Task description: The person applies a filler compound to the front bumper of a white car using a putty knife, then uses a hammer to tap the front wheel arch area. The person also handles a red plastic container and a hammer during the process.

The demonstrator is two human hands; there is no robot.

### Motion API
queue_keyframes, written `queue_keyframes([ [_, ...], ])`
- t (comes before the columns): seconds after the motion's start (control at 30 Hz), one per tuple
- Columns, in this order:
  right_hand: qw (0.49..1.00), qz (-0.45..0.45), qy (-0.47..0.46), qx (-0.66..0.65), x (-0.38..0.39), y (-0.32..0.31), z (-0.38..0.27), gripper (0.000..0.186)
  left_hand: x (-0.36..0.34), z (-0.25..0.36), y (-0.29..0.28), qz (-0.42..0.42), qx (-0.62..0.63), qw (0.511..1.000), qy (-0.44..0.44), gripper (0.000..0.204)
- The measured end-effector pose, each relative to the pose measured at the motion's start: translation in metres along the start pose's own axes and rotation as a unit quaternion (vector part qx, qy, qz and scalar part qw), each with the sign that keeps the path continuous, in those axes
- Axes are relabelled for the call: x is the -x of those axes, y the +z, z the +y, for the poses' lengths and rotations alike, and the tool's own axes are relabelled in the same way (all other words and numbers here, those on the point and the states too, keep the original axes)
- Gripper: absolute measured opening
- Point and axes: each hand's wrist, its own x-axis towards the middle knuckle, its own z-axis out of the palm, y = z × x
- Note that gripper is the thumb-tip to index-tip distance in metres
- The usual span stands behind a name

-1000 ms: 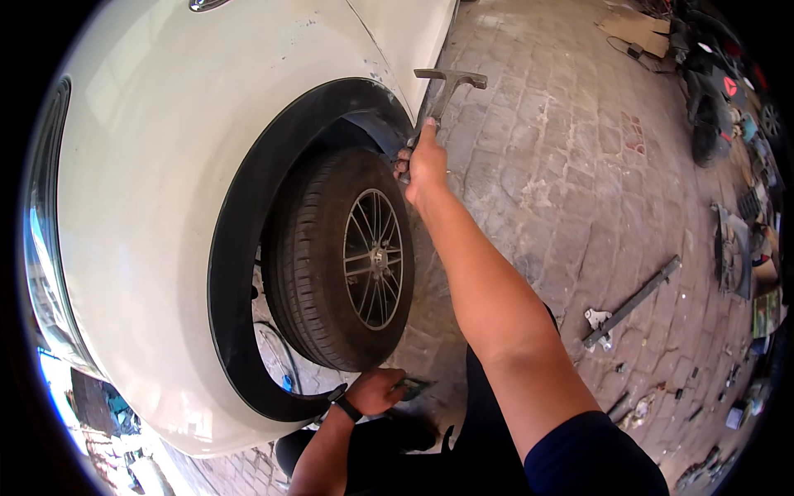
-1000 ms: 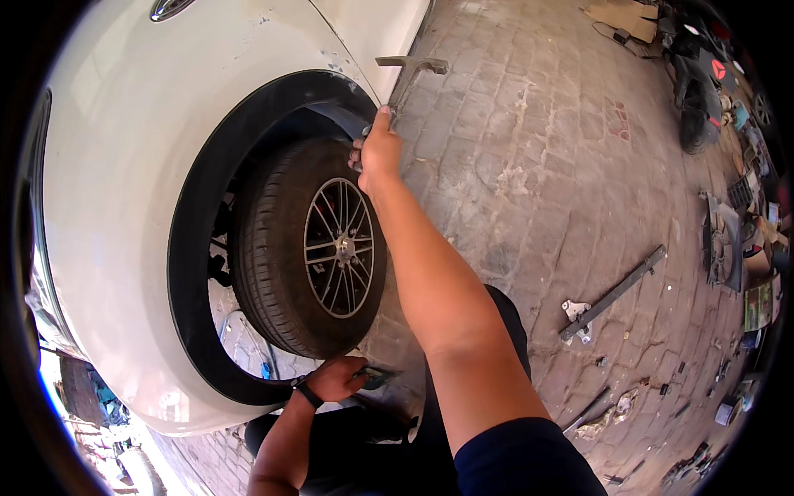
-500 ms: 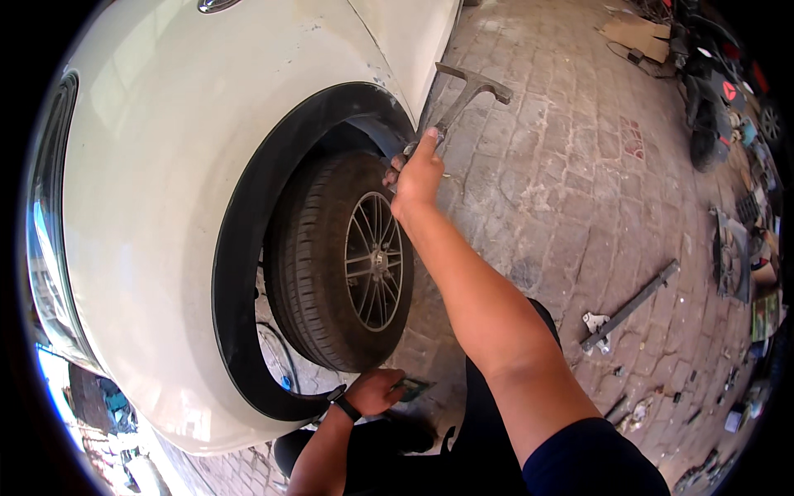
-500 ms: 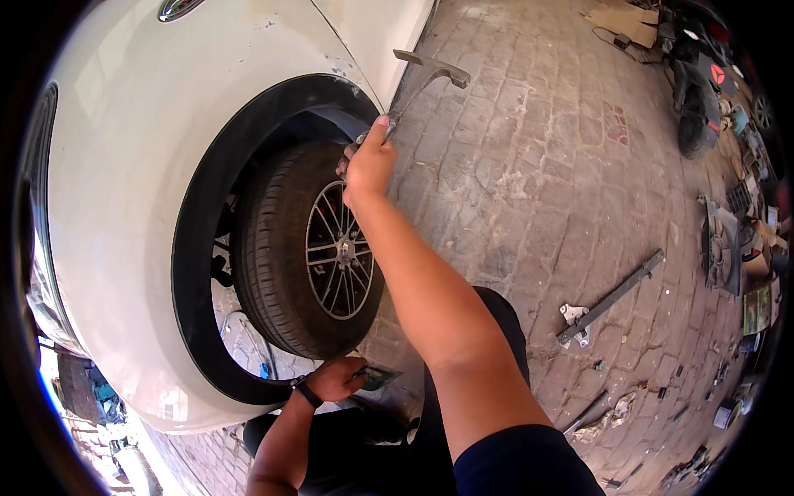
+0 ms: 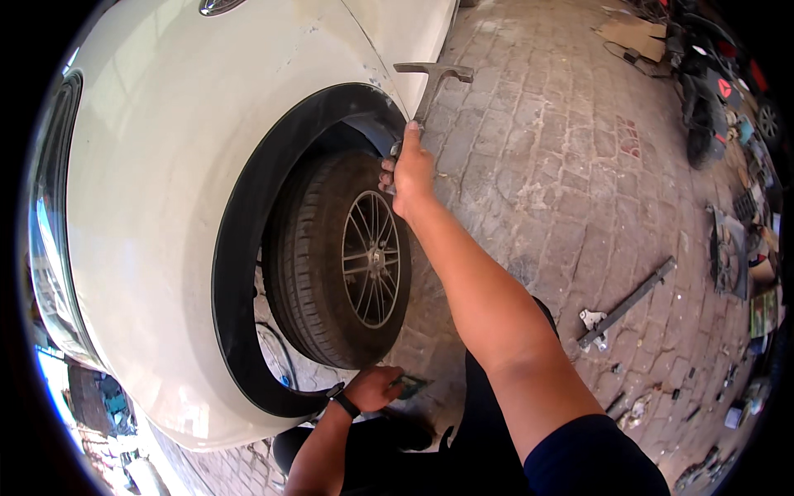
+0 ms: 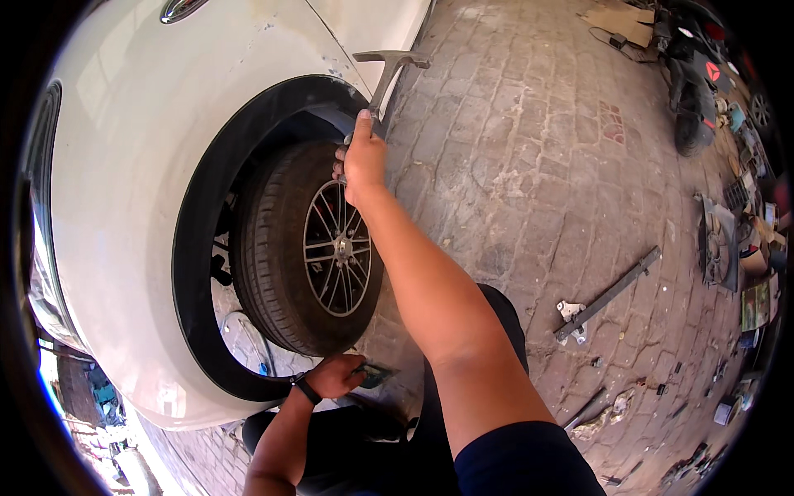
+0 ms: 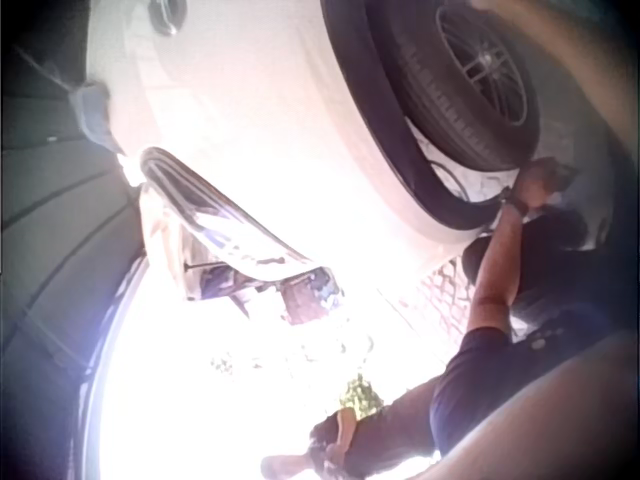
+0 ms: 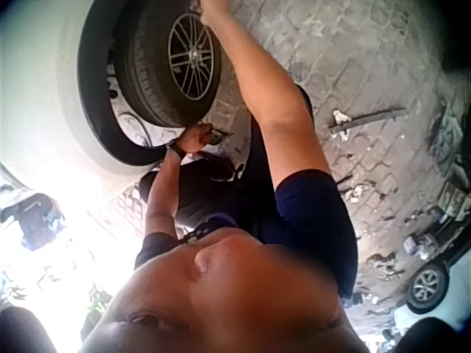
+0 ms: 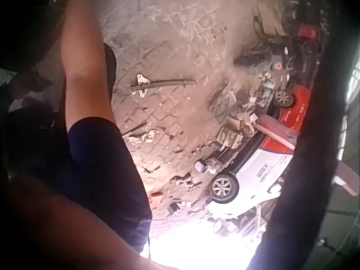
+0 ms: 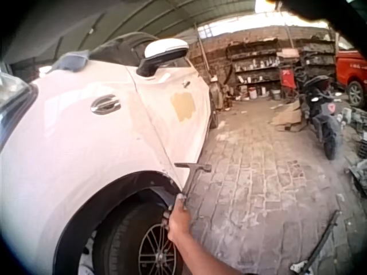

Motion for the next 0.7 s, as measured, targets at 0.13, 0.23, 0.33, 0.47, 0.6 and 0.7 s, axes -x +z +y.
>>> queue_keyframes([
  [0.13,0.990,0.048,-0.059,-0.115,-0.007,-0.004,-0.012,0.054,-0.003,0.000,-0.002,0.000,-0.009,1.000,0.003,0.025],
  [0.23,0.999,-0.015,0.026,-0.019,-0.009,-0.006,-0.004,0.053,-0.002,-0.002,0.000,-0.014,-0.013,1.000,-0.006,0.027],
  [0.33,0.999,-0.003,0.033,-0.024,-0.006,-0.005,0.002,0.054,-0.002,-0.006,0.001,-0.007,-0.018,1.000,0.003,0.028],
  [0.47,0.994,0.038,-0.004,-0.102,-0.014,-0.007,-0.002,0.056,0.000,-0.006,0.002,-0.018,-0.021,1.000,-0.012,0.031],
  [0.6,0.999,-0.007,0.031,-0.034,-0.013,-0.004,0.001,0.056,-0.001,-0.002,-0.002,-0.022,-0.004,0.999,-0.028,0.032],
  [0.7,0.999,-0.015,0.035,0.006,-0.018,-0.009,-0.004,0.057,0.003,-0.004,0.002,-0.015,0.003,0.999,-0.028,0.032],
])
